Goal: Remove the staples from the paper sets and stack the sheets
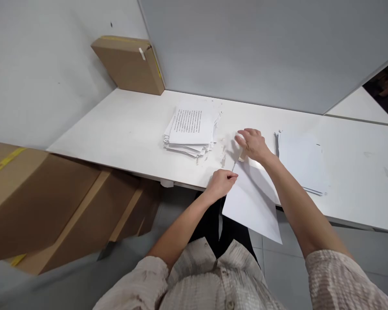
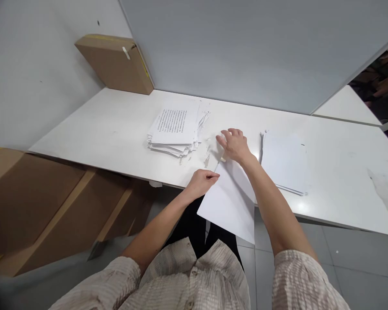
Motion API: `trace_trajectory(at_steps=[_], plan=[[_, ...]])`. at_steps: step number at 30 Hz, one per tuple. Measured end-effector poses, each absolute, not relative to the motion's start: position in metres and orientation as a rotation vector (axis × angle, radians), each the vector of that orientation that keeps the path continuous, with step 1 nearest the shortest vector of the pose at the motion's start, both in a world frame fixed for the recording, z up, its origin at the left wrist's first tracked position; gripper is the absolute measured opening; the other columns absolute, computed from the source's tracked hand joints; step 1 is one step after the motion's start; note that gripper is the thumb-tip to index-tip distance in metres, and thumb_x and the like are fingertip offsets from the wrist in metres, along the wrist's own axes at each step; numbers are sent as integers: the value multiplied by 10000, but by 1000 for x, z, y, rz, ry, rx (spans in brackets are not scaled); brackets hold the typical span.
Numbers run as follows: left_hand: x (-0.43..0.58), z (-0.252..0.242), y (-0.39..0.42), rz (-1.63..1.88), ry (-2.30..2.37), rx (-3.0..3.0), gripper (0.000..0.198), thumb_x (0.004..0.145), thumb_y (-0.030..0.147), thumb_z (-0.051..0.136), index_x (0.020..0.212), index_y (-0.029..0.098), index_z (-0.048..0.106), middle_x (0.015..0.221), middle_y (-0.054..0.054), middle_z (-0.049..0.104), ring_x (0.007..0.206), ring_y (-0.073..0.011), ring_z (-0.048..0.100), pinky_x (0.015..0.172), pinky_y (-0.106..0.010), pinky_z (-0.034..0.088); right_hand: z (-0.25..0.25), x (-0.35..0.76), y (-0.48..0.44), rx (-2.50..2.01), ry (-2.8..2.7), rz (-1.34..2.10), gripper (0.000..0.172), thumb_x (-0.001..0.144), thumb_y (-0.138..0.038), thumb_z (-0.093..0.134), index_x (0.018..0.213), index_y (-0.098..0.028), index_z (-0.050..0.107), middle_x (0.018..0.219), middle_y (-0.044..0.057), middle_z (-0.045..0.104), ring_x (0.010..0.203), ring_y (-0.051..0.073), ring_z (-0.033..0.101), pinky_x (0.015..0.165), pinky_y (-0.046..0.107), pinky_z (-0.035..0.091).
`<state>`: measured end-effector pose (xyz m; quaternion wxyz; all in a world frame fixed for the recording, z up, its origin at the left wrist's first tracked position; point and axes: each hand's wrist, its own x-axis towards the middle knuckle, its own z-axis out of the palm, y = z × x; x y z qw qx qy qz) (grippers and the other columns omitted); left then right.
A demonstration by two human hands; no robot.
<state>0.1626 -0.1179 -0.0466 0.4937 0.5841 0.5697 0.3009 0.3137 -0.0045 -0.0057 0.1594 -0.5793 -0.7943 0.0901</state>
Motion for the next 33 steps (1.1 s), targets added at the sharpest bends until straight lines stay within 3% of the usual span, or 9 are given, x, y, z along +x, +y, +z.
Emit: trace_trajectory(at_steps=[5, 13, 22, 33], plan=[[162, -47, -118, 723, 1378, 1440, 219, 775, 195, 556, 901, 182, 734, 897, -46, 732, 789, -178, 669, 750, -296, 529, -24, 304, 0, -1689, -2460, 202, 529, 910, -525, 267, 1253, -217, 528, 1307, 164, 473, 1188, 372, 347, 888, 556, 348], [162, -39, -119, 692, 1388, 1442, 226, 786, 186, 544, 915, 187, 730, 918, -29, 729, 839, -155, 663, 773, -249, 519, -30, 304, -3, -1684, -2578, 127, 437, 921, -451, 276, 1217, -279, 547, 1310, 102, 479, 1175, 351, 332, 873, 511, 350], [161, -43, -118, 704, 1358, 1432, 233, 782, 190, 540, 921, 174, 726, 903, -36, 730, 787, -150, 663, 715, -247, 512, -28, 294, -11, -1706, -2569, -135, 527, 930, -520, 216, 1242, -233, 530, 1410, 103, 392, 1290, 354, 231, 982, 571, 219], [160, -46, -118, 739, 1352, 1415, 226, 771, 198, 551, 910, 167, 727, 920, -48, 730, 823, -170, 670, 743, -269, 515, -16, 297, 0, -1728, -2477, 85, 515, 912, -513, 292, 1275, -222, 514, 1386, 139, 414, 1263, 373, 297, 950, 557, 297]])
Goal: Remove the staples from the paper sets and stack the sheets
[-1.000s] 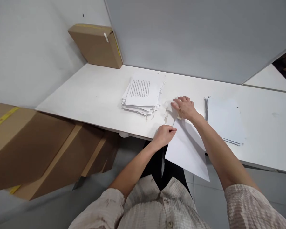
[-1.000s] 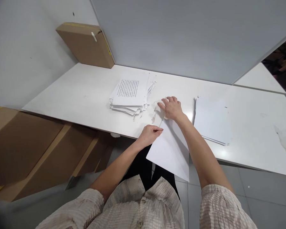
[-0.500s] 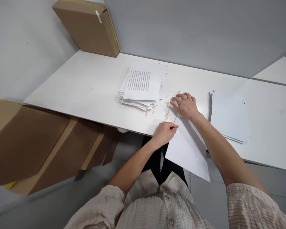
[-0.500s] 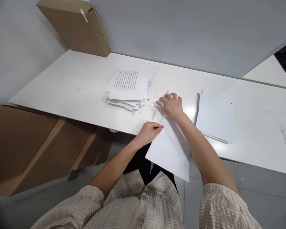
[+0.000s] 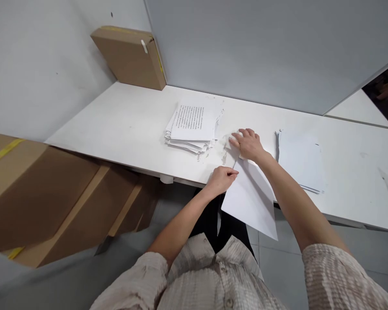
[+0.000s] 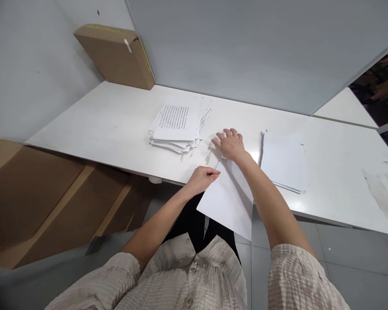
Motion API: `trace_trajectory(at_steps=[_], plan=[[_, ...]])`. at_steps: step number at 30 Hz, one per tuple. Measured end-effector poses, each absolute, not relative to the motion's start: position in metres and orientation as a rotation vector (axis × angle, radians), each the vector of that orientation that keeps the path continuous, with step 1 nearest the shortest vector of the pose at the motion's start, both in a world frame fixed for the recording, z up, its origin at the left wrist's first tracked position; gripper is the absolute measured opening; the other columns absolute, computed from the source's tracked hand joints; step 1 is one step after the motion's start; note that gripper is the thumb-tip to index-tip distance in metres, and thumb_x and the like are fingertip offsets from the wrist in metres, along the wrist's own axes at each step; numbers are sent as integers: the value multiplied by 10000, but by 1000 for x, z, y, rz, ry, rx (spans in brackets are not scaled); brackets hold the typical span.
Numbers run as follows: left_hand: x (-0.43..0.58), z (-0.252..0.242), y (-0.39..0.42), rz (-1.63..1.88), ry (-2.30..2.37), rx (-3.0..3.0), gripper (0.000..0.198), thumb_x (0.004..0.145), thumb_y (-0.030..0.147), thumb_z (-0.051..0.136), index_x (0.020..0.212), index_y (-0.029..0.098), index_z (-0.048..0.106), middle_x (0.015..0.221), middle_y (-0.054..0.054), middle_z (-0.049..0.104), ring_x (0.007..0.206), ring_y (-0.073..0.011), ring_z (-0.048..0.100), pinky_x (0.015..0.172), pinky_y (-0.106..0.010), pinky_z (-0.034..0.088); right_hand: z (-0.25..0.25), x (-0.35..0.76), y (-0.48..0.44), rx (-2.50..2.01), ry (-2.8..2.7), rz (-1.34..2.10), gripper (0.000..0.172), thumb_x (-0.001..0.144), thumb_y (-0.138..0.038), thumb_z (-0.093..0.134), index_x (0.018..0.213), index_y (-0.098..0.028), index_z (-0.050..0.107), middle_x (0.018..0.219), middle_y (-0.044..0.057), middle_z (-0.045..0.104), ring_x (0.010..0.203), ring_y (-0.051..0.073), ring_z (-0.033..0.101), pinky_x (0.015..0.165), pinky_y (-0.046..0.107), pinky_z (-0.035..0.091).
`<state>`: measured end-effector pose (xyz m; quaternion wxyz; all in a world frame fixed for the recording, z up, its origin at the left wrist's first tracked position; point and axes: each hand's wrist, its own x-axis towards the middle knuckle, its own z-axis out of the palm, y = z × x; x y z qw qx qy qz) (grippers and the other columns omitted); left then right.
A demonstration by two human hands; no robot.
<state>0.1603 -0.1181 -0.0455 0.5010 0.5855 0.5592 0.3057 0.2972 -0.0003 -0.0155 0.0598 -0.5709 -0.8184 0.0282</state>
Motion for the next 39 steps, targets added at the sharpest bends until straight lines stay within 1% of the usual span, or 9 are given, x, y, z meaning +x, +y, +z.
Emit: trace_trajectory(at_steps=[4, 7, 11, 16, 23, 26, 33, 37, 39], plan=[[144, -43, -136, 736, 1300, 1410, 220, 775, 216, 560, 913, 182, 728, 948, -41, 727, 869, -178, 668, 781, -277, 517, 10, 320, -26, -1640, -2101, 195, 502, 934, -485, 241, 1212, -199, 546, 1274, 139, 525, 1208, 304, 410, 946, 480, 346], [123, -35, -160, 765, 1265, 1426, 200, 784, 224, 569, 900, 191, 728, 928, -33, 727, 855, -172, 667, 723, -254, 522, 20, 346, -86, -1758, -1818, 375, 447, 908, -529, 316, 965, -205, 617, 950, 93, 655, 910, 239, 585, 787, 372, 441], [109, -27, -179, 995, 1275, 1543, 186, 815, 232, 565, 906, 189, 722, 810, -34, 706, 721, -142, 647, 606, -232, 503, 1, 368, -183, -2017, -1503, 796, 425, 839, -588, 435, 722, -208, 586, 673, 37, 620, 622, 184, 567, 608, 305, 440], [141, -28, -173, 1352, 1072, 1783, 191, 855, 181, 531, 953, 175, 695, 842, -57, 686, 764, -130, 639, 682, -245, 520, -33, 361, -234, -1659, -978, 1312, 361, 742, -539, 603, 894, -211, 620, 726, 16, 632, 617, 159, 562, 565, 267, 460], [147, -47, -147, 1376, 1189, 1961, 343, 887, 265, 498, 1213, 179, 561, 920, -62, 682, 693, -108, 604, 678, -242, 521, 6, 433, -161, -1848, -774, 501, 183, 676, -381, 645, 756, -222, 604, 638, -14, 548, 497, 120, 448, 442, 270, 345], [128, -60, -135, 1260, 1465, 2025, 321, 907, 278, 440, 1164, 167, 597, 901, -76, 688, 775, -145, 613, 766, -288, 508, 18, 481, -112, -1912, -840, 517, 77, 686, -334, 613, 732, -278, 586, 710, 40, 591, 525, 161, 474, 471, 331, 355], [122, -72, -133, 1126, 1552, 2070, 309, 912, 252, 395, 1109, 172, 619, 844, -67, 684, 837, -164, 620, 805, -301, 496, -14, 521, -49, -2224, -1140, 379, 190, 648, -385, 665, 701, -242, 553, 727, 124, 569, 777, 312, 563, 667, 474, 388], [112, -64, -130, 1231, 1526, 2071, 275, 909, 284, 443, 1085, 178, 624, 910, -63, 682, 839, -146, 618, 795, -272, 500, -21, 498, -61, -2273, -1292, 4, 402, 721, -463, 608, 1028, -204, 593, 1104, 254, 503, 1145, 435, 395, 833, 560, 323], [95, -56, -118, 1306, 1600, 2152, 253, 895, 303, 480, 1039, 177, 645, 963, -76, 679, 920, -171, 602, 859, -309, 481, -18, 472, -74, -2194, -1385, -81, 479, 794, -470, 514, 1178, -186, 536, 1203, 255, 455, 1146, 416, 405, 842, 551, 353]])
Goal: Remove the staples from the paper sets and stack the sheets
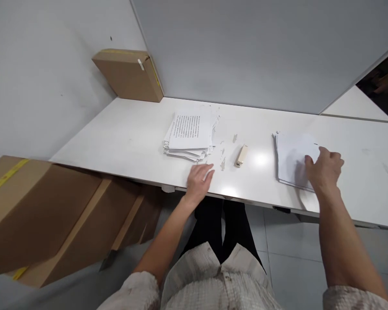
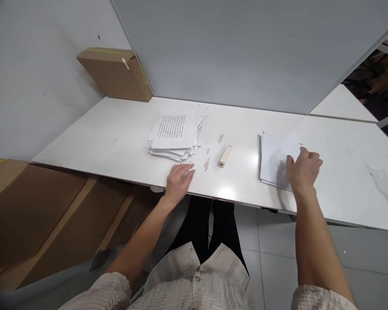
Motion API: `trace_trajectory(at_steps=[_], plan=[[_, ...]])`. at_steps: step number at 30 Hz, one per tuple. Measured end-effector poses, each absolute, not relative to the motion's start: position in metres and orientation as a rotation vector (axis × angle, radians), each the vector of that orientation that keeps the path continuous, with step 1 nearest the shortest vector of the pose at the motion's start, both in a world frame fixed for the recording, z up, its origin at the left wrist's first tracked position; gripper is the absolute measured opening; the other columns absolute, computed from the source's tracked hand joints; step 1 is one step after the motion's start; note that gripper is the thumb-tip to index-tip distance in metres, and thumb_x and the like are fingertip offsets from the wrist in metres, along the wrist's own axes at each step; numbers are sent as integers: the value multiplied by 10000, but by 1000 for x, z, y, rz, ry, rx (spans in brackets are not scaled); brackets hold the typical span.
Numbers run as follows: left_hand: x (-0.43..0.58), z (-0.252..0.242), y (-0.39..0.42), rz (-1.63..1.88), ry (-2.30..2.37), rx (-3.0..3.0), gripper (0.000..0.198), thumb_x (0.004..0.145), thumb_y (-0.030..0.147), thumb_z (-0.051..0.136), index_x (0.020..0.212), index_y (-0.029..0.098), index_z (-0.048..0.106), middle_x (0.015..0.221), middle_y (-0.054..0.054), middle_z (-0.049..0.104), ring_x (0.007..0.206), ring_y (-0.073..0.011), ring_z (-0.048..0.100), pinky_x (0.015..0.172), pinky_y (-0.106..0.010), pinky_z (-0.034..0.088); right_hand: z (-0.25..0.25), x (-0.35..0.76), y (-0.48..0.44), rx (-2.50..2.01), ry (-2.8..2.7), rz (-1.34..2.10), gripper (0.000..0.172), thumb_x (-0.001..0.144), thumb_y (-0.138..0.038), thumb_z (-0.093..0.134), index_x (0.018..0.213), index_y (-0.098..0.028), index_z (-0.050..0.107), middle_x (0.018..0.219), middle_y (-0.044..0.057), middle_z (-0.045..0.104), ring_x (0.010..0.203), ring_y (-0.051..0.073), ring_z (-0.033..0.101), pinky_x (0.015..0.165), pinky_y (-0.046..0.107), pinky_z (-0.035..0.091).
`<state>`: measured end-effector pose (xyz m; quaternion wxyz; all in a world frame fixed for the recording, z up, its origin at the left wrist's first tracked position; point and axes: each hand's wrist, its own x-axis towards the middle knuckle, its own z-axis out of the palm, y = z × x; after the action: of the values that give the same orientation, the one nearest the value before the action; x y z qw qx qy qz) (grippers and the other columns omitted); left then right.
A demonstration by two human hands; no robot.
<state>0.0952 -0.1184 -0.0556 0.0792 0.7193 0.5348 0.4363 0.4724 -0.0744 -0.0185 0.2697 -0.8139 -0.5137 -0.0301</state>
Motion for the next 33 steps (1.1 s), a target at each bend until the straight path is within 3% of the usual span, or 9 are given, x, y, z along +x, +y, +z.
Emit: trace_trajectory(at_steps=[3, 5, 9, 14, 19, 25, 33], plan=[[61, -42, -87, 1313, 1824, 2271, 250, 875, 334, 513, 1010, 180, 656, 1033, -95, 662, 1047, -223, 556, 956, -378, 425, -16, 414, -97, -1892, -1593, 12, 411, 849, -424, 445, 1154, -170, 552, 1068, 170, 549, 848, 276, 567, 722, 465, 464], [39, -34, -64, 1175, 1888, 2383, 316, 843, 367, 558, 1091, 183, 621, 1181, -111, 606, 1169, -266, 489, 1020, -429, 363, -18, 367, -112, -1635, -1734, 222, 338, 864, -393, 442, 1093, -183, 574, 970, 110, 585, 696, 192, 564, 646, 386, 490], [14, -22, -35, 735, 1711, 2612, 361, 863, 307, 521, 1192, 163, 558, 1278, -138, 550, 1205, -274, 477, 1024, -430, 362, -32, 285, -132, -1240, -1900, 731, 260, 891, -348, 441, 1065, -222, 587, 998, 84, 597, 679, 147, 573, 626, 308, 495], [12, -11, -33, 563, 1730, 2603, 306, 892, 193, 387, 1045, 167, 651, 1150, -117, 641, 1079, -262, 568, 893, -394, 451, -46, 243, -126, -1191, -1794, 1029, 225, 864, -358, 482, 968, -219, 625, 854, 47, 628, 678, 153, 573, 638, 295, 468], [20, 3, -33, 780, 1846, 2164, 158, 784, 236, 542, 741, 195, 689, 815, -29, 709, 804, -200, 628, 762, -310, 465, -48, 239, -113, -1206, -1598, 1361, 246, 814, -409, 526, 938, -215, 615, 747, 2, 609, 550, 121, 552, 541, 261, 444], [27, 13, -34, 970, 1840, 1824, 108, 648, 238, 637, 572, 169, 605, 612, 13, 622, 610, -129, 544, 584, -239, 401, -53, 240, -116, -1220, -1589, 1267, 213, 820, -383, 518, 903, -216, 621, 635, -17, 557, 530, 123, 511, 537, 258, 431], [19, 18, -29, 907, 1659, 1766, 301, 649, 384, 682, 509, 165, 529, 501, 42, 464, 511, -87, 424, 489, -227, 301, -56, 240, -117, -1240, -1592, 1215, 239, 819, -419, 524, 902, -224, 634, 629, -12, 564, 542, 135, 515, 549, 272, 444]])
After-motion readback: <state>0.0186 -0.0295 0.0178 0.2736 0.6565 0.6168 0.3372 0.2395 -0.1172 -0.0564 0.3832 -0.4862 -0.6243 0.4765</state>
